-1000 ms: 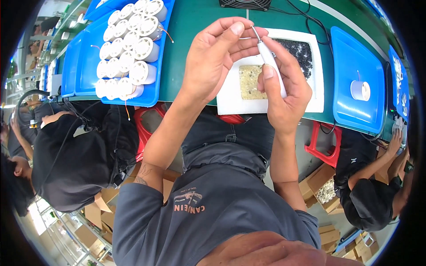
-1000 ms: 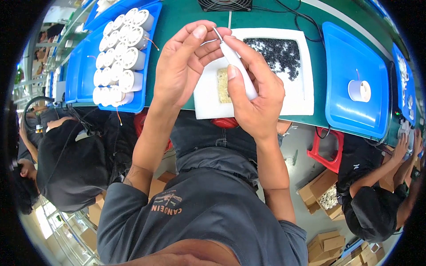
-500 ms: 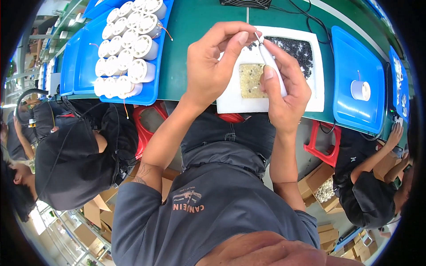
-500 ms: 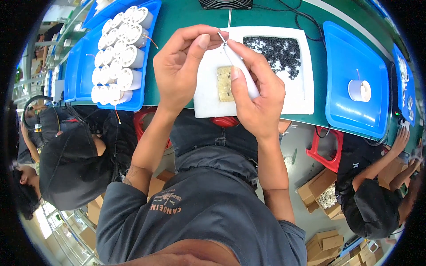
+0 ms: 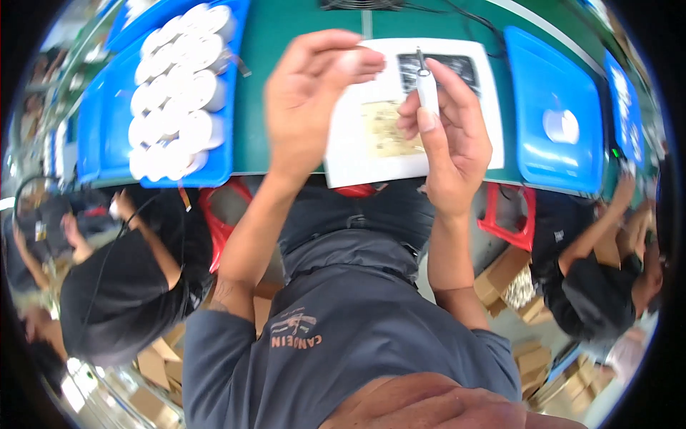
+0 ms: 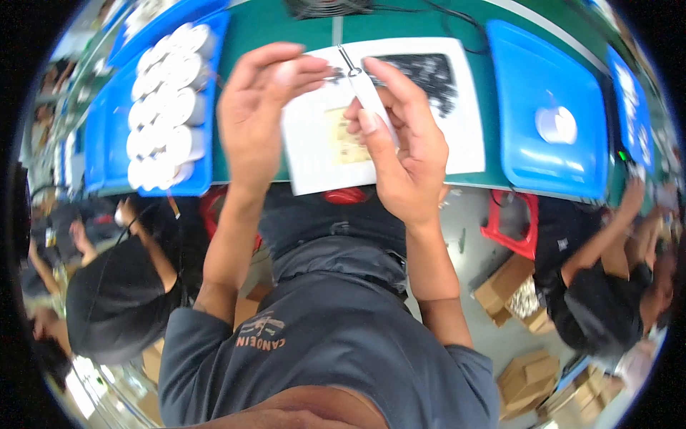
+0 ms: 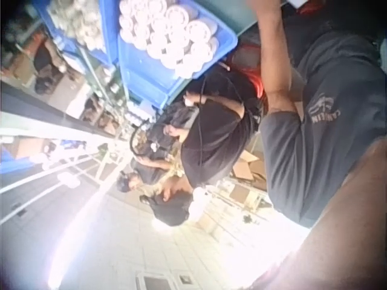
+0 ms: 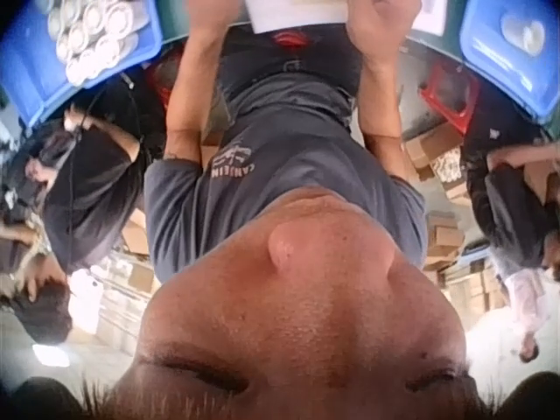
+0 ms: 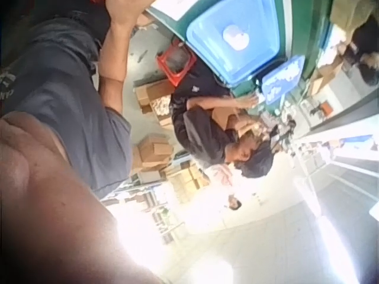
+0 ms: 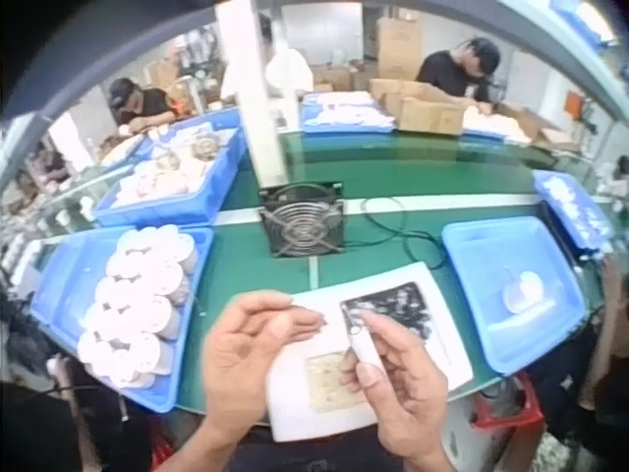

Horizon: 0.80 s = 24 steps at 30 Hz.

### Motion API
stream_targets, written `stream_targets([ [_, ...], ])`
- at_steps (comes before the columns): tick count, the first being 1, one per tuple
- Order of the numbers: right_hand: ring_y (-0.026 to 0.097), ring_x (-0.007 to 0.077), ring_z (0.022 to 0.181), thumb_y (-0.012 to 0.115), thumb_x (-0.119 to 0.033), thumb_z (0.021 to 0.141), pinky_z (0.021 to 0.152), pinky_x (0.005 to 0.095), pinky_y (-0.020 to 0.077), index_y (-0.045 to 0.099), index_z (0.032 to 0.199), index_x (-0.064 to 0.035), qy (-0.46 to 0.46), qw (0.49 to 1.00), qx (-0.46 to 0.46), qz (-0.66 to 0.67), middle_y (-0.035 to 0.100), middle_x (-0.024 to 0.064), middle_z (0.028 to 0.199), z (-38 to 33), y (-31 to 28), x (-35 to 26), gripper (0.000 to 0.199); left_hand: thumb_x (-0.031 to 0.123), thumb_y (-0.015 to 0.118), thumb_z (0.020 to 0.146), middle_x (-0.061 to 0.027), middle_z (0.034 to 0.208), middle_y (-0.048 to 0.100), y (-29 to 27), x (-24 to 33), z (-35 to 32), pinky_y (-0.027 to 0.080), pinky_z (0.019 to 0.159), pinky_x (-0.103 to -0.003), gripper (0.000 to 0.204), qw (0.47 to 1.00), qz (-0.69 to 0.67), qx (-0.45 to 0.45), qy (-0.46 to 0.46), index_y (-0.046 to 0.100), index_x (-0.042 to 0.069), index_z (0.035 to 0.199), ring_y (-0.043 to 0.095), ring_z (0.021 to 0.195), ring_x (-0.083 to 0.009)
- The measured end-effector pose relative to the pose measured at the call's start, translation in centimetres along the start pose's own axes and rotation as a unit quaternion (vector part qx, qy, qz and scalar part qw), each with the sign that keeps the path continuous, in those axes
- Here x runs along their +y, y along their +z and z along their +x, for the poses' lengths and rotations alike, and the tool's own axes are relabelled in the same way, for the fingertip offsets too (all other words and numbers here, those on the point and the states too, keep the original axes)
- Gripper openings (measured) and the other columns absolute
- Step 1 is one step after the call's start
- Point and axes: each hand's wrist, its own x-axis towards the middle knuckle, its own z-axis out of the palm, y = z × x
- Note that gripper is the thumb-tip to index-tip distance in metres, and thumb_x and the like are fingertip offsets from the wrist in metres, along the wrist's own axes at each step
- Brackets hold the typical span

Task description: The person solders electronic components and wires using a soldering iron, applying solder paste from trays.

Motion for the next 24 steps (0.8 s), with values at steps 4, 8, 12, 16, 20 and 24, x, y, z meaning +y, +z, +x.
stream_targets([
  [4, 0.056, 0.008, 0.079, 0.059, -0.006, 0.1, 0.069, 0.0215, 0.0455, 0.055, 0.133, 0.0053, -0.095, 0.968, 0.154, -0.174, 0.063, 0.004, 0.095, 0.4, -6.1, -0.9, 0.036, 0.007, 0.058, 0.103, -0.0151, 0.099, 0.072, -1.8, 1.4, -1.4, 0.056, 0.088, -0.031, 0.017, 0.992, 0.126, 0.006, 0.016, 0.061, -0.006, 0.113, 0.071, 0.095, -0.0205],
  [8, 0.056, 0.0071, 0.073, 0.073, -0.012, 0.09, 0.066, 0.0243, 0.0458, 0.072, 0.113, -0.0072, 0.004, 0.825, 0.327, -0.462, 0.066, 0.0015, 0.086, 0.9, -14.1, -4.2, 0.023, 0.004, 0.061, 0.1, -0.0123, 0.098, 0.072, -1.5, 1.8, -2.3, 0.054, 0.086, -0.029, 0.013, 0.987, 0.157, -0.03, 0.002, 0.064, -0.005, 0.109, 0.07, 0.093, -0.0179],
  [12, 0.06, 0.0103, 0.073, 0.077, -0.023, 0.087, 0.069, 0.0269, 0.0477, 0.074, 0.112, -0.0041, 0.102, 0.722, 0.234, -0.643, 0.07, 0.0068, 0.083, 1.0, -20.8, -2.8, 0.031, 0.0, 0.065, 0.094, -0.0107, 0.097, 0.072, -0.6, 1.5, -2.4, 0.053, 0.084, -0.028, 0.011, 0.964, 0.243, -0.093, 0.054, 0.068, -0.002, 0.104, 0.07, 0.09, -0.0168],
  [16, 0.059, 0.0092, 0.073, 0.074, -0.016, 0.092, 0.065, 0.0267, 0.0467, 0.072, 0.107, 0.0005, 0.008, 0.804, 0.229, -0.549, 0.069, 0.0027, 0.081, 0.5, -21.2, -2.1, 0.023, 0.0, 0.07, 0.088, -0.0129, 0.103, 0.07, 2.0, 0.8, -2.0, 0.053, 0.088, -0.032, 0.021, 0.939, 0.259, -0.175, 0.142, 0.07, 0.0, 0.109, 0.07, 0.099, -0.0247],
  [20, 0.05, 0.0012, 0.073, 0.076, -0.005, 0.09, 0.064, 0.0173, 0.0367, 0.071, 0.104, 0.0015, 0.058, 0.93, 0.193, -0.309, 0.064, -0.0036, 0.084, 0.4, -12.2, -6.1, 0.016, 0.007, 0.078, 0.079, -0.0138, 0.124, 0.061, 5.0, 0.6, -2.3, 0.054, 0.09, -0.038, 0.046, 0.93, 0.278, -0.177, 0.163, 0.065, 0.007, 0.124, 0.065, 0.109, -0.0338],
  [24, 0.059, 0.0041, 0.078, 0.075, 0.002, 0.086, 0.071, 0.0161, 0.0418, 0.07, 0.103, 0.0034, 0.088, 0.969, 0.068, -0.219, 0.069, 0.0022, 0.087, 0.3, -5.5, -6.7, 0.018, 0.018, 0.08, 0.078, -0.017, 0.126, 0.053, 5.4, 1.1, -2.6, 0.053, 0.085, -0.047, 0.065, 0.928, 0.316, -0.108, 0.167, 0.052, 0.012, 0.136, 0.062, 0.104, -0.0396],
])
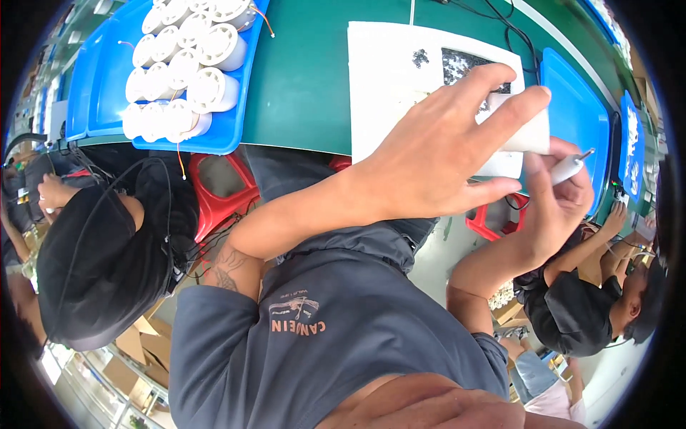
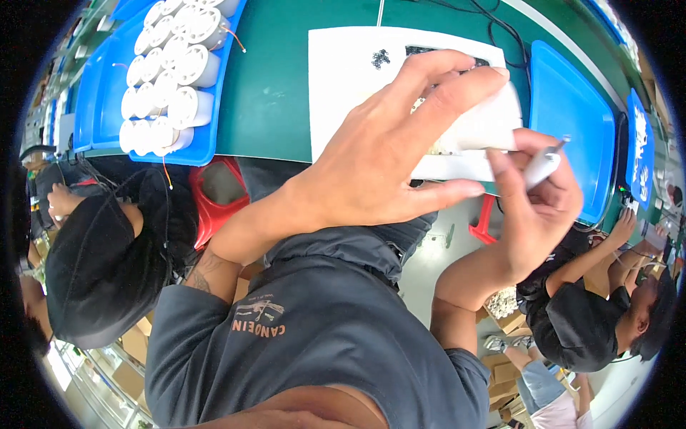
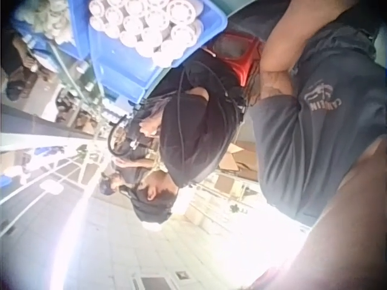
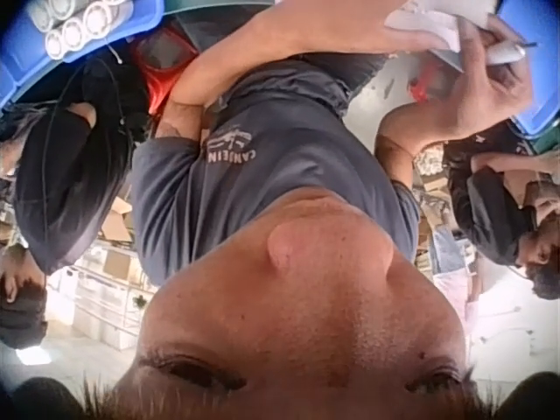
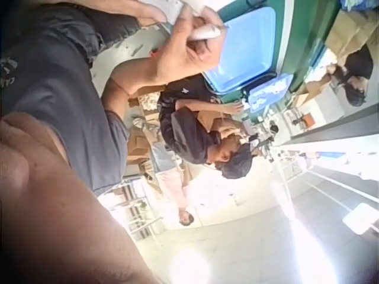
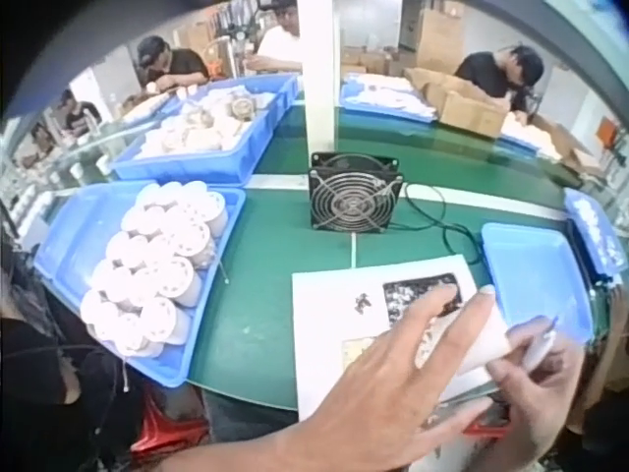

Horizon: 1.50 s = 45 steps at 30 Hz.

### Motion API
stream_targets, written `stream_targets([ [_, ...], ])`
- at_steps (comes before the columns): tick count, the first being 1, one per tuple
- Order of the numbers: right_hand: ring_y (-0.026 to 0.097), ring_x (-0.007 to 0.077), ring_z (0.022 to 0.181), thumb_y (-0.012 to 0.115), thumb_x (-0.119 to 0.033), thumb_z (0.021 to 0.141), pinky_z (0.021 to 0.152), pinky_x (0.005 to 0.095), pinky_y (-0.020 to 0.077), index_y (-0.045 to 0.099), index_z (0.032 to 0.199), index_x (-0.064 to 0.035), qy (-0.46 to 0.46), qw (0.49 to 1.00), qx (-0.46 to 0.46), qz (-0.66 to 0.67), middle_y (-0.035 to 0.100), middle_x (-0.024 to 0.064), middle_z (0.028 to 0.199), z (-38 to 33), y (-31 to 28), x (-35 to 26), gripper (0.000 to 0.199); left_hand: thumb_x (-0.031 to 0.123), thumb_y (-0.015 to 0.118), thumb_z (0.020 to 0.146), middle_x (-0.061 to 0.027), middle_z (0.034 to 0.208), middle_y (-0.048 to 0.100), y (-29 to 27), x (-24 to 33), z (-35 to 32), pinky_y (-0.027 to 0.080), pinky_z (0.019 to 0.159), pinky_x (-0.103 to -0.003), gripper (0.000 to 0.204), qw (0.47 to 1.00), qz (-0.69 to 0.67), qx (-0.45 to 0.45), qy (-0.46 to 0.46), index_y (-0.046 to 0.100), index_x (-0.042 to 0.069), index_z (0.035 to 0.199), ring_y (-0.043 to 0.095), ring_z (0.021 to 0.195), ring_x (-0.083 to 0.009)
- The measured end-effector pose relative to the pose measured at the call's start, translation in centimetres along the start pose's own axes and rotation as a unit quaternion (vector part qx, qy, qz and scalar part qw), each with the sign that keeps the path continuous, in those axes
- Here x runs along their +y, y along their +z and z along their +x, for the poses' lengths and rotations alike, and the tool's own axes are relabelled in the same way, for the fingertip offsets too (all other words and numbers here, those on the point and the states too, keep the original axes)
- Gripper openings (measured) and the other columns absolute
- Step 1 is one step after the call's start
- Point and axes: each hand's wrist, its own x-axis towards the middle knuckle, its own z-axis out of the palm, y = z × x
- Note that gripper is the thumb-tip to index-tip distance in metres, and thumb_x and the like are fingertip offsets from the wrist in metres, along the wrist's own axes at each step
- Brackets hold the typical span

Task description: The person solders electronic components and wires using a soldering iron, applying solder paste from trays.

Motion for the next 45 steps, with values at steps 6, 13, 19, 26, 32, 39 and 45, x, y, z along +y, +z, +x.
stream_targets([
  [6, 0.049, 0.0086, 0.063, 0.059, -0.004, 0.095, 0.061, 0.0201, 0.0375, 0.049, 0.131, 0.0034, -0.072, 0.979, -0.093, 0.167, 0.064, 0.0107, 0.087, 0.8, 5.5, 0.6, 0.039, 0.01, 0.08, 0.076, -0.015, 0.121, 0.061, -5.9, -0.9, -2.2, 0.052, 0.092, -0.037, 0.064, 0.999, -0.026, -0.009, -0.043, 0.052, 0.006, 0.134, 0.064, 0.108, -0.0271],
  [13, 0.056, 0.0167, 0.067, 0.056, -0.004, 0.095, 0.057, 0.0255, 0.0452, 0.047, 0.13, 0.0029, -0.062, 0.945, -0.115, 0.301, 0.062, 0.0201, 0.095, 2.6, 7.6, 3.7, 0.037, 0.029, 0.067, 0.092, -0.028, 0.111, 0.061, -10.2, -3.5, -6.5, 0.057, 0.065, -0.033, 0.039, 0.952, -0.208, 0.126, -0.183, 0.045, 0.004, 0.112, 0.069, 0.072, -0.026],
  [19, 0.059, 0.0194, 0.074, 0.059, -0.007, 0.089, 0.06, 0.027, 0.0493, 0.04, 0.142, 0.0103, -0.078, 0.914, -0.163, 0.363, 0.059, 0.0202, 0.101, 3.0, 7.7, 5.0, 0.059, 0.027, 0.059, 0.098, -0.0277, 0.117, 0.061, -8.9, -6.3, -7.9, 0.055, 0.057, -0.027, 0.031, 0.931, -0.257, 0.129, -0.224, 0.044, 0.004, 0.114, 0.07, 0.075, -0.0254],
  [26, 0.057, 0.0153, 0.06, 0.055, -0.005, 0.102, 0.053, 0.0241, 0.0471, 0.056, 0.13, 0.0131, -0.094, 0.951, -0.074, 0.285, 0.063, 0.014, 0.083, 3.2, 7.5, 5.6, 0.033, 0.029, 0.056, 0.101, -0.0281, 0.123, 0.058, -8.7, -7.2, -7.7, 0.051, 0.048, -0.022, 0.033, 0.937, -0.232, 0.124, -0.228, 0.044, 0.001, 0.114, 0.071, 0.075, -0.0237],
  [32, 0.061, 0.0098, 0.064, 0.065, 0.002, 0.096, 0.057, 0.022, 0.049, 0.067, 0.117, 0.0086, -0.066, 0.993, -0.006, 0.101, 0.069, 0.01, 0.083, 2.8, 8.1, 5.4, 0.022, 0.032, 0.057, 0.101, -0.0285, 0.122, 0.058, -8.6, -7.3, -7.9, 0.052, 0.049, -0.023, 0.036, 0.935, -0.236, 0.128, -0.23, 0.044, 0.001, 0.114, 0.071, 0.075, -0.0254],
  [39, 0.065, 0.0089, 0.07, 0.067, -0.001, 0.097, 0.062, 0.0203, 0.0509, 0.069, 0.117, 0.0062, -0.046, 0.997, 0.0, 0.058, 0.072, 0.0098, 0.084, 2.7, 8.5, 5.3, 0.022, 0.031, 0.055, 0.102, -0.0296, 0.123, 0.057, -8.6, -7.4, -8.0, 0.056, 0.052, -0.026, 0.035, 0.936, -0.24, 0.134, -0.22, 0.044, 0.0, 0.114, 0.072, 0.078, -0.0272],
  [45, 0.067, 0.0102, 0.075, 0.067, -0.002, 0.097, 0.064, 0.0209, 0.0513, 0.069, 0.119, 0.0063, -0.03, 0.998, -0.024, 0.048, 0.074, 0.0112, 0.089, 3.0, 8.7, 5.0, 0.024, 0.031, 0.055, 0.102, -0.0298, 0.123, 0.057, -8.6, -7.4, -8.0, 0.057, 0.053, -0.027, 0.035, 0.938, -0.233, 0.133, -0.219, 0.044, 0.0, 0.114, 0.072, 0.079, -0.0277],
])
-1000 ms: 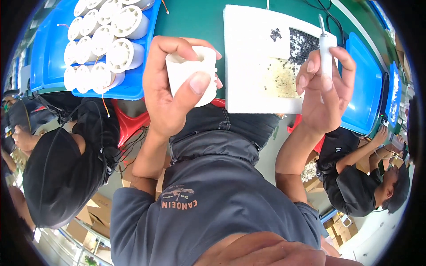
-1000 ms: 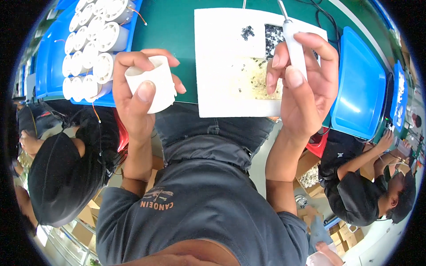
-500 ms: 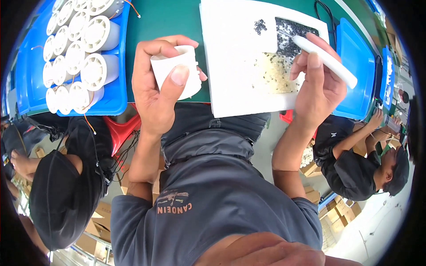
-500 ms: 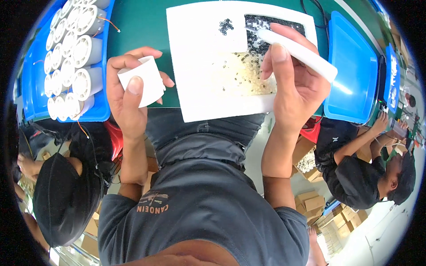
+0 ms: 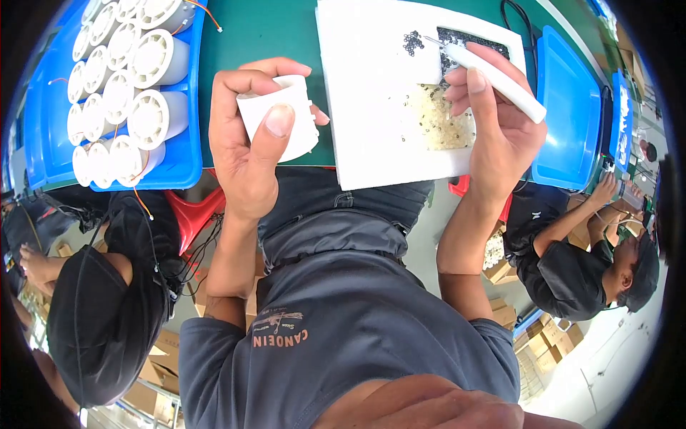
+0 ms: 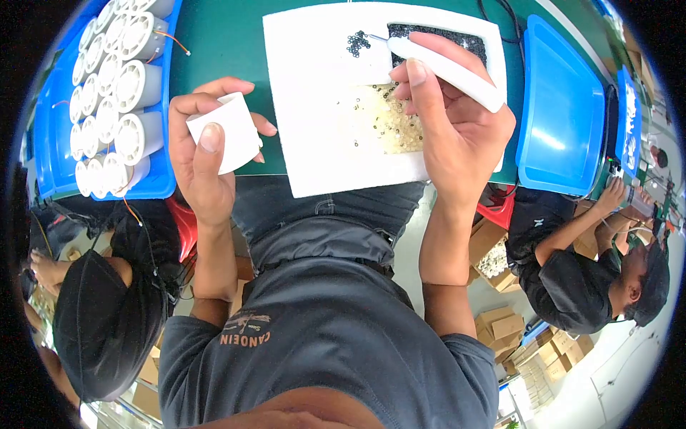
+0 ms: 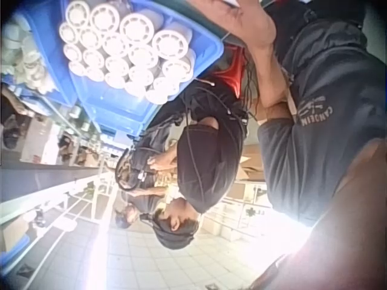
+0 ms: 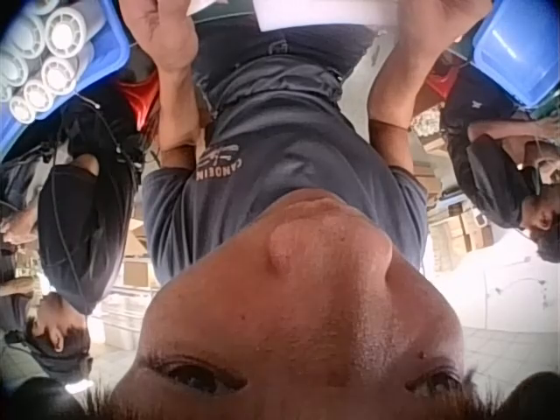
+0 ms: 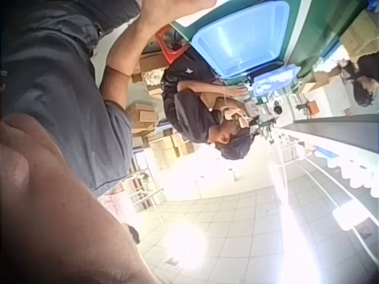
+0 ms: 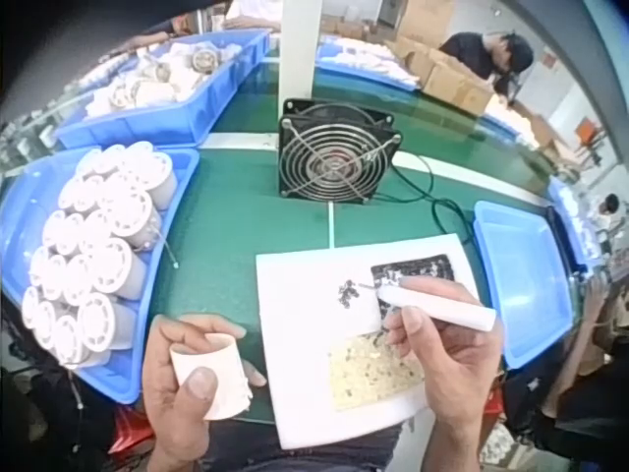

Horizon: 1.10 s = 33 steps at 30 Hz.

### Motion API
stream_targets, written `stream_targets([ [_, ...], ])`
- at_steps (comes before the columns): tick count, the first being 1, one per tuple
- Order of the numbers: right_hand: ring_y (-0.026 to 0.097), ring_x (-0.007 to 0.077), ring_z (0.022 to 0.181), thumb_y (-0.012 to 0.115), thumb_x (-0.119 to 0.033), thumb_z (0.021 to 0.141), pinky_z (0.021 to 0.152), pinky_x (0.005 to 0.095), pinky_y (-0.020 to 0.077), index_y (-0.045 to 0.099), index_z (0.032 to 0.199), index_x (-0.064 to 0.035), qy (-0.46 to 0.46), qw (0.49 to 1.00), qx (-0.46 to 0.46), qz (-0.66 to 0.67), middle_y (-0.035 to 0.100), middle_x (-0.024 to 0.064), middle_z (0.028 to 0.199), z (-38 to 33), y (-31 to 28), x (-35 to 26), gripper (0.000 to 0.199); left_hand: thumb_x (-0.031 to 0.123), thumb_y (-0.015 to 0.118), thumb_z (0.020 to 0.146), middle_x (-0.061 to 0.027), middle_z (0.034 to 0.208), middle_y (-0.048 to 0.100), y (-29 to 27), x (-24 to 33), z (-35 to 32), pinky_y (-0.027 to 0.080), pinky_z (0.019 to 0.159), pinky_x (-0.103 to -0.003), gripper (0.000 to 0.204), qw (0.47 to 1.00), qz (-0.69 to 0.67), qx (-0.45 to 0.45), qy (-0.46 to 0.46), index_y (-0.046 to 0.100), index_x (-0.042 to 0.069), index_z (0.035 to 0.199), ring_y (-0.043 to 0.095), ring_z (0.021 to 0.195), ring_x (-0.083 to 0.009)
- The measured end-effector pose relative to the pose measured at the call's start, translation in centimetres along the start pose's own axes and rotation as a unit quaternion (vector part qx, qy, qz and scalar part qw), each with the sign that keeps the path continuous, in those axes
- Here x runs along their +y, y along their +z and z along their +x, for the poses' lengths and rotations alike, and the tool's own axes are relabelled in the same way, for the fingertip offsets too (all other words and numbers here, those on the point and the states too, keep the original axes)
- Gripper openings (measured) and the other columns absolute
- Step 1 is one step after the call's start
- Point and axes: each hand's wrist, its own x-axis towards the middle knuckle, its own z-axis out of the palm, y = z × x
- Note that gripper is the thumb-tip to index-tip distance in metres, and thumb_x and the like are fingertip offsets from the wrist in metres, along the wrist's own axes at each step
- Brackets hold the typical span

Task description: The person solders electronic components and wires using a soldering iron, applying solder paste from trays.

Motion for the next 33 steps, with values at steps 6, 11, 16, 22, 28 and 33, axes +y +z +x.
stream_targets([
  [6, 0.067, 0.0106, 0.076, 0.066, -0.002, 0.097, 0.064, 0.0212, 0.051, 0.068, 0.12, 0.0064, 0.006, 1.0, -0.019, 0.003, 0.074, 0.012, 0.09, 0.2, 0.0, 0.2, 0.025, 0.025, 0.055, 0.102, -0.0255, 0.126, 0.056, -0.2, -0.1, -0.1, 0.057, 0.061, -0.028, 0.03, 1.0, -0.025, -0.003, 0.001, 0.045, -0.001, 0.114, 0.071, 0.083, -0.0257],
  [11, 0.067, 0.0112, 0.076, 0.067, -0.003, 0.097, 0.064, 0.0216, 0.0512, 0.068, 0.121, 0.0065, 0.019, 1.0, -0.024, -0.007, 0.074, 0.0127, 0.091, 0.4, 0.0, 0.1, 0.026, 0.019, 0.053, 0.103, -0.0187, 0.128, 0.052, 0.0, -0.2, -0.2, 0.058, 0.066, -0.029, 0.025, 0.999, -0.025, 0.025, 0.017, 0.046, -0.002, 0.115, 0.07, 0.09, -0.0232],
  [16, 0.068, 0.0122, 0.077, 0.067, -0.003, 0.096, 0.065, 0.0225, 0.0519, 0.067, 0.123, 0.0067, 0.027, 0.999, -0.023, 0.021, 0.075, 0.0142, 0.094, 0.5, -0.4, 0.2, 0.028, 0.022, 0.047, 0.107, -0.0177, 0.126, 0.049, 0.0, 0.0, -0.1, 0.06, 0.06, -0.03, 0.027, 0.998, -0.031, 0.039, 0.025, 0.045, -0.003, 0.116, 0.069, 0.091, -0.0234],
  [22, 0.069, 0.0138, 0.079, 0.066, -0.001, 0.095, 0.066, 0.0232, 0.053, 0.066, 0.124, 0.0071, 0.02, 0.997, -0.018, 0.075, 0.075, 0.0179, 0.101, 0.2, -1.1, 0.1, 0.03, 0.023, 0.045, 0.108, -0.0172, 0.11, 0.06, 0.4, 0.8, 0.4, 0.06, 0.061, -0.029, 0.027, 0.997, -0.056, 0.052, 0.016, 0.045, -0.003, 0.117, 0.069, 0.09, -0.0218],
  [28, 0.07, 0.0143, 0.083, 0.064, 0.004, 0.093, 0.067, 0.0234, 0.0535, 0.065, 0.125, 0.0067, -0.01, 0.996, -0.014, 0.089, 0.075, 0.0199, 0.105, -1.2, -1.6, -0.7, 0.033, 0.02, 0.052, 0.104, -0.0108, 0.107, 0.061, 1.1, 3.0, 2.3, 0.056, 0.06, -0.023, 0.03, 0.997, -0.053, -0.062, -0.018, 0.051, 0.0, 0.126, 0.066, 0.087, -0.0113],
  [33, 0.07, 0.0123, 0.086, 0.063, 0.005, 0.094, 0.07, 0.0221, 0.0534, 0.064, 0.127, 0.0054, -0.033, 0.997, -0.017, 0.061, 0.074, 0.0168, 0.112, -2.1, -1.6, -0.8, 0.033, 0.021, 0.061, 0.099, -0.0024, 0.11, 0.055, 4.7, 4.7, 3.1, 0.05, 0.054, -0.019, 0.036, 0.995, -0.019, -0.08, -0.062, 0.057, 0.008, 0.132, 0.059, 0.084, -0.0033],
])
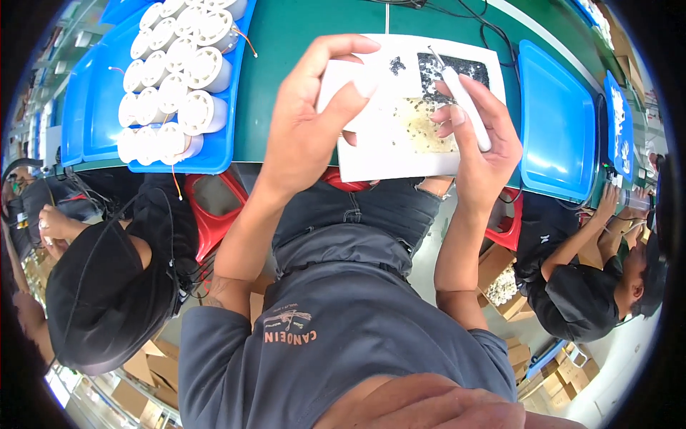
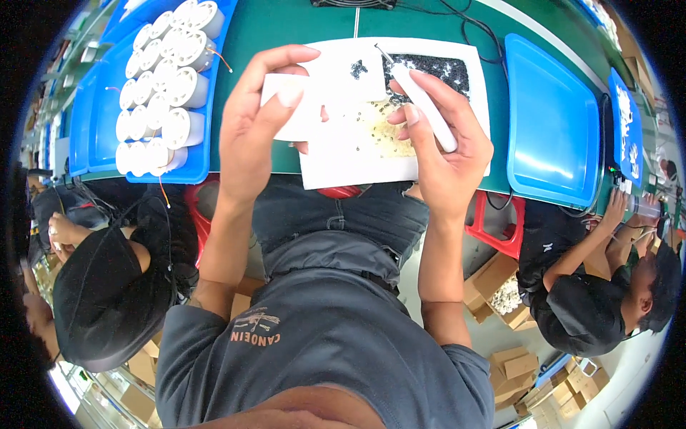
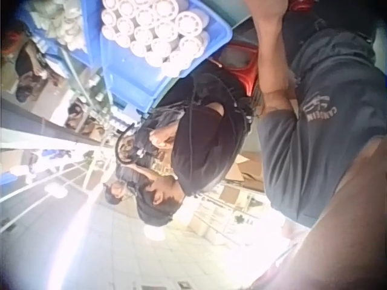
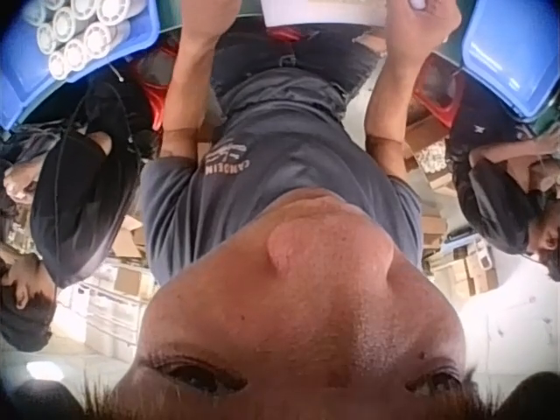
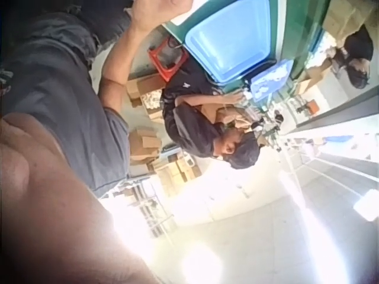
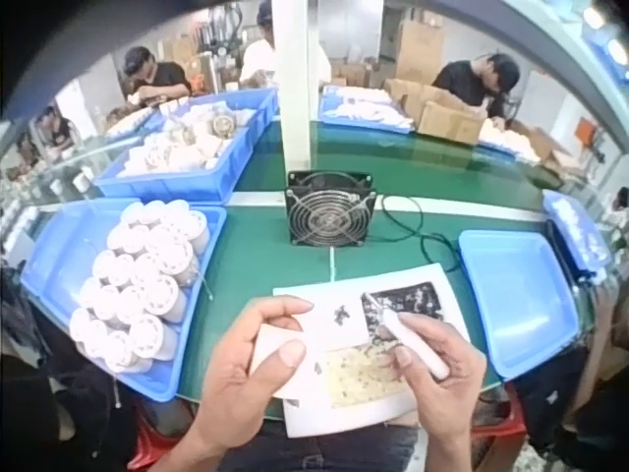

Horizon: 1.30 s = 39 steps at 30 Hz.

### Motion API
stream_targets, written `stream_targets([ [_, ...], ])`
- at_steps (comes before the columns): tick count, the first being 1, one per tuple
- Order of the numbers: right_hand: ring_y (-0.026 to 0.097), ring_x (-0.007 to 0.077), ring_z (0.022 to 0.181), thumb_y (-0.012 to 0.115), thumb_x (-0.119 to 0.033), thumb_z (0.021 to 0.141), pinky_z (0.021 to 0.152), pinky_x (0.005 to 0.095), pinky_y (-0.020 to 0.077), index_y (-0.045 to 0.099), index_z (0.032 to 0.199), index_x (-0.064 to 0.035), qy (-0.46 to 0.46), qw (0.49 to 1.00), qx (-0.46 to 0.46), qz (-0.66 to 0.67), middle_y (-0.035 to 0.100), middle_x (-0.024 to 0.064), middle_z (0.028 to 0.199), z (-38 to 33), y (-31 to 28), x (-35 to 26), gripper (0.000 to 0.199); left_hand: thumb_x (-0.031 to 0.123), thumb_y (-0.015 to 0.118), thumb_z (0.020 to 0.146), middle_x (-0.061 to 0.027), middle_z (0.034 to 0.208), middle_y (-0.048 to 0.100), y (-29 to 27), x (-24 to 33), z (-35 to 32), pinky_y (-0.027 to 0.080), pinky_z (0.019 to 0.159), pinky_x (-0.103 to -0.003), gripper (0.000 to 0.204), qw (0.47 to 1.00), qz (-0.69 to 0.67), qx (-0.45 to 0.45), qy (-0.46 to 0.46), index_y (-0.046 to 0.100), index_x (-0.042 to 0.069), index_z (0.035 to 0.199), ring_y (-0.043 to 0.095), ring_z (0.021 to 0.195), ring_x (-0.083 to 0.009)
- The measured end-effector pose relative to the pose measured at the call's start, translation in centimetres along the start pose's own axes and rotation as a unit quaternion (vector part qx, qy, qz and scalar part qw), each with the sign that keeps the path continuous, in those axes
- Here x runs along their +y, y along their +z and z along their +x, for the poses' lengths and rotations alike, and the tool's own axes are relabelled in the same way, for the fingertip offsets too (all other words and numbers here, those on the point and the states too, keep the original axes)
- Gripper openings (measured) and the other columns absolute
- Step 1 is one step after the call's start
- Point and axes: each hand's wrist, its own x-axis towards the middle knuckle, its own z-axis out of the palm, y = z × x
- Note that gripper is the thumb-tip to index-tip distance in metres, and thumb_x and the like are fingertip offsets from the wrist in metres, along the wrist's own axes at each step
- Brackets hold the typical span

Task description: The person solders electronic components and wires using a soldering iron, applying solder paste from trays.

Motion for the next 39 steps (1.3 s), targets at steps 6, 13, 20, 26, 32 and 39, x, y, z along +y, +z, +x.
stream_targets([
  [6, 0.07, 0.0133, 0.088, 0.063, 0.004, 0.095, 0.074, 0.0234, 0.0544, 0.06, 0.131, 0.0058, -0.03, 0.998, 0.019, 0.043, 0.072, 0.0184, 0.115, -0.8, -0.1, -0.4, 0.035, 0.018, 0.063, 0.098, -0.0013, 0.108, 0.056, 2.2, 0.4, 0.5, 0.049, 0.054, -0.018, 0.038, 1.0, 0.006, -0.016, 0.015, 0.056, 0.006, 0.134, 0.059, 0.083, -0.0037],
  [13, 0.07, 0.0147, 0.091, 0.062, 0.005, 0.095, 0.078, 0.0252, 0.0557, 0.059, 0.131, 0.0062, -0.056, 0.997, 0.019, 0.048, 0.072, 0.0189, 0.116, -1.5, -0.1, -0.4, 0.036, 0.019, 0.057, 0.1, -0.0021, 0.105, 0.056, 3.9, 0.8, 0.2, 0.051, 0.056, -0.019, 0.049, 0.997, 0.034, -0.074, 0.018, 0.05, 0.004, 0.146, 0.061, 0.086, -0.0063],
  [20, 0.071, 0.0159, 0.093, 0.061, 0.006, 0.096, 0.08, 0.0262, 0.0563, 0.058, 0.133, 0.0059, -0.054, 0.995, 0.025, 0.075, 0.071, 0.0187, 0.118, -1.5, 0.3, -0.3, 0.037, 0.022, 0.058, 0.1, -0.0024, 0.106, 0.056, 4.1, 0.5, -0.3, 0.052, 0.056, -0.019, 0.051, 0.995, 0.031, -0.092, 0.006, 0.05, 0.006, 0.147, 0.059, 0.085, -0.0066],
  [26, 0.071, 0.0176, 0.094, 0.061, 0.004, 0.097, 0.079, 0.0264, 0.0565, 0.057, 0.133, 0.0061, -0.052, 0.994, 0.024, 0.091, 0.071, 0.0204, 0.117, -1.5, 0.3, -0.3, 0.037, 0.021, 0.057, 0.099, -0.0033, 0.106, 0.056, 4.0, 0.3, 0.0, 0.053, 0.056, -0.02, 0.05, 0.996, 0.045, -0.082, 0.01, 0.05, 0.006, 0.146, 0.059, 0.084, -0.0068],
  [32, 0.07, 0.0171, 0.086, 0.058, -0.002, 0.101, 0.075, 0.0262, 0.0557, 0.056, 0.132, 0.0074, -0.034, 0.989, 0.011, 0.144, 0.072, 0.0195, 0.108, -1.7, 0.3, -0.1, 0.033, 0.021, 0.055, 0.099, -0.0046, 0.106, 0.056, 3.6, 0.6, 0.4, 0.053, 0.055, -0.02, 0.048, 0.995, 0.028, -0.099, 0.014, 0.051, 0.004, 0.144, 0.061, 0.082, -0.0071],
  [39, 0.062, 0.0137, 0.072, 0.055, -0.008, 0.103, 0.065, 0.0251, 0.0506, 0.056, 0.132, 0.0082, 0.006, 0.969, -0.003, 0.248, 0.067, 0.0108, 0.086, -1.9, 0.1, 0.1, 0.033, 0.024, 0.051, 0.103, -0.0086, 0.102, 0.062, 2.8, 0.2, 0.5, 0.055, 0.058, -0.023, 0.037, 0.996, 0.005, -0.088, 0.0, 0.056, -0.002, 0.129, 0.067, 0.083, -0.0128],
])
